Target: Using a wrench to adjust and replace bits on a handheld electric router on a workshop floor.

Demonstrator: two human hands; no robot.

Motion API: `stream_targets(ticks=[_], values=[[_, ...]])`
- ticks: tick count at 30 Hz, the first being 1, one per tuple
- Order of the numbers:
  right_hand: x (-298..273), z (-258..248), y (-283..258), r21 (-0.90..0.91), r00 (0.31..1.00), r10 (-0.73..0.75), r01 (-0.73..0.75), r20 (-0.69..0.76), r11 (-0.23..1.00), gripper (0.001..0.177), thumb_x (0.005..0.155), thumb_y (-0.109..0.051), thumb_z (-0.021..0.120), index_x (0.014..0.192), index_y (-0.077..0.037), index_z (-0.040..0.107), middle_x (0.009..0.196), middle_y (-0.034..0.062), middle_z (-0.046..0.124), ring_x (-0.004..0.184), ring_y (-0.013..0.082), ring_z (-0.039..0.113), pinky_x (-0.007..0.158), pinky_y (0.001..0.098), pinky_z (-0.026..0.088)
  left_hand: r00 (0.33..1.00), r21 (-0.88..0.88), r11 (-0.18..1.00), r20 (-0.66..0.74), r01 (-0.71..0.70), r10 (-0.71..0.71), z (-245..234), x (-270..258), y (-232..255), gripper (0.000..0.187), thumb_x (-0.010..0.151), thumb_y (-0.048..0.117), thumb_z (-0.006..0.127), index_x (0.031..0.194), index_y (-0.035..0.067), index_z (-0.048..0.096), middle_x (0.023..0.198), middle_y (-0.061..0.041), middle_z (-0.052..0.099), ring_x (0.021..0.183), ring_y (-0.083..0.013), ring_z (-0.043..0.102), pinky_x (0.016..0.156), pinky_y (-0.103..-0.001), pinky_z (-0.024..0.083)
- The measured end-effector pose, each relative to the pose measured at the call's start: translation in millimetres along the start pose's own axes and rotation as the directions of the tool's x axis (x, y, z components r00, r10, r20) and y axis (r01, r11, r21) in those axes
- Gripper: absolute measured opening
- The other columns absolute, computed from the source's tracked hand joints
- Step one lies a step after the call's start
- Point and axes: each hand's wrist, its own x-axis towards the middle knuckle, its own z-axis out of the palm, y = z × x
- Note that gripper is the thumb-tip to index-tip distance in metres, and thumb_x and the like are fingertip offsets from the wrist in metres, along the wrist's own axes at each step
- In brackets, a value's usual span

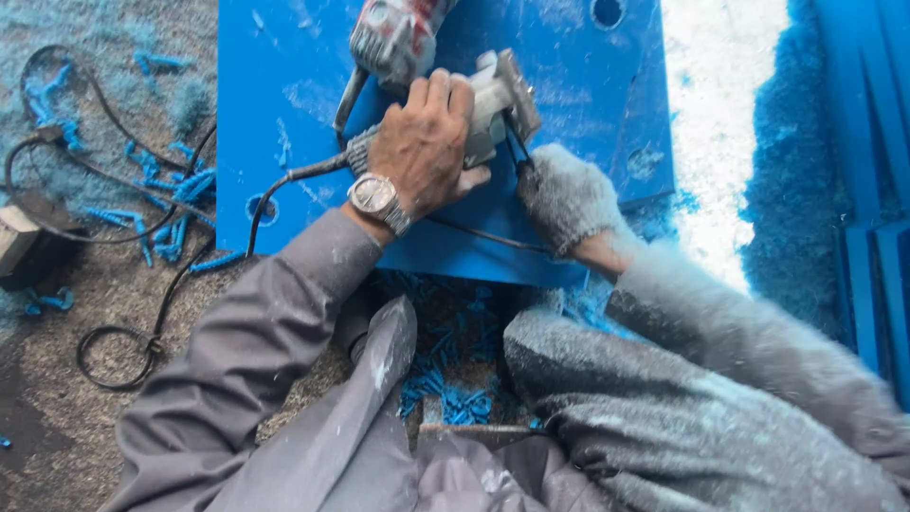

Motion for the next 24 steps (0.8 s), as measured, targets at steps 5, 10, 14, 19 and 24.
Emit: stream_targets(ticks=[5,10,14,19,24], values=[[2.9,7.6,4.8,0.08,0.964,0.083,-0.065,-0.251,0.995,0.02,0.095,-0.029,0.066,0.095,-0.009,0.067,0.081,0.017,0.067,0.066,0.0384,0.068,0.056,0.0496,0.054,1.0,-0.021,1.0,0.0,-0.008,0.008,-6.4,10.7,-1.7,0.088,0.059,0.053,0.095,0.113,-0.003,0.055,0.107,-0.018,0.058,0.093,-0.0308,0.062,0.059,-0.04,0.055],[11.4,0.0,4.3,-0.223,0.908,-0.168,0.086,-0.385,0.971,0.035,0.095,-0.036,0.068,0.066,-0.016,0.066,0.064,0.0083,0.062,0.056,0.0293,0.064,0.051,0.0448,0.049,0.999,-0.086,0.996,0.031,0.026,-0.023,-8.2,9.9,-14.0,0.085,0.065,0.057,0.093,0.114,-0.002,0.055,0.103,-0.016,0.059,0.093,-0.0317,0.063,0.068,-0.041,0.056],[4.0,-0.9,-2.1,-0.248,0.975,-0.061,0.006,-0.213,0.969,0.035,0.092,-0.036,0.068,0.064,-0.016,0.068,0.061,0.0085,0.061,0.053,0.0285,0.064,0.048,0.0438,0.049,0.998,-0.123,0.992,0.049,0.039,-0.033,-7.6,3.4,-22.6,0.082,0.07,0.057,0.09,0.116,-0.003,0.057,0.104,-0.017,0.06,0.092,-0.0308,0.063,0.072,-0.042,0.056],[-19.9,-1.0,-14.0,-0.133,0.988,0.157,-0.155,0.005,0.979,0.038,0.095,-0.041,0.063,0.07,-0.014,0.07,0.061,0.0133,0.062,0.057,0.0322,0.066,0.054,0.0452,0.053,0.984,0.035,0.999,-0.179,0.002,0.005,-28.3,-11.0,0.3,0.085,0.067,0.06,0.084,0.119,-0.004,0.061,0.107,-0.014,0.061,0.093,-0.0296,0.063,0.078,-0.044,0.052],[-44.1,15.5,-6.1,-0.113,0.97,0.021,-0.049,-0.241,0.992,0.035,0.098,-0.039,0.06,0.074,-0.016,0.071,0.071,0.01,0.065,0.063,0.0329,0.066,0.057,0.0473,0.052,0.96,-0.352,0.936,-0.255,0.018,-0.114,2.7,-54.7,54.5,0.041,0.1,0.035,0.073,0.124,0.004,0.062,0.109,-0.012,0.067,0.096,-0.0265,0.068,0.082,-0.041,0.055]])
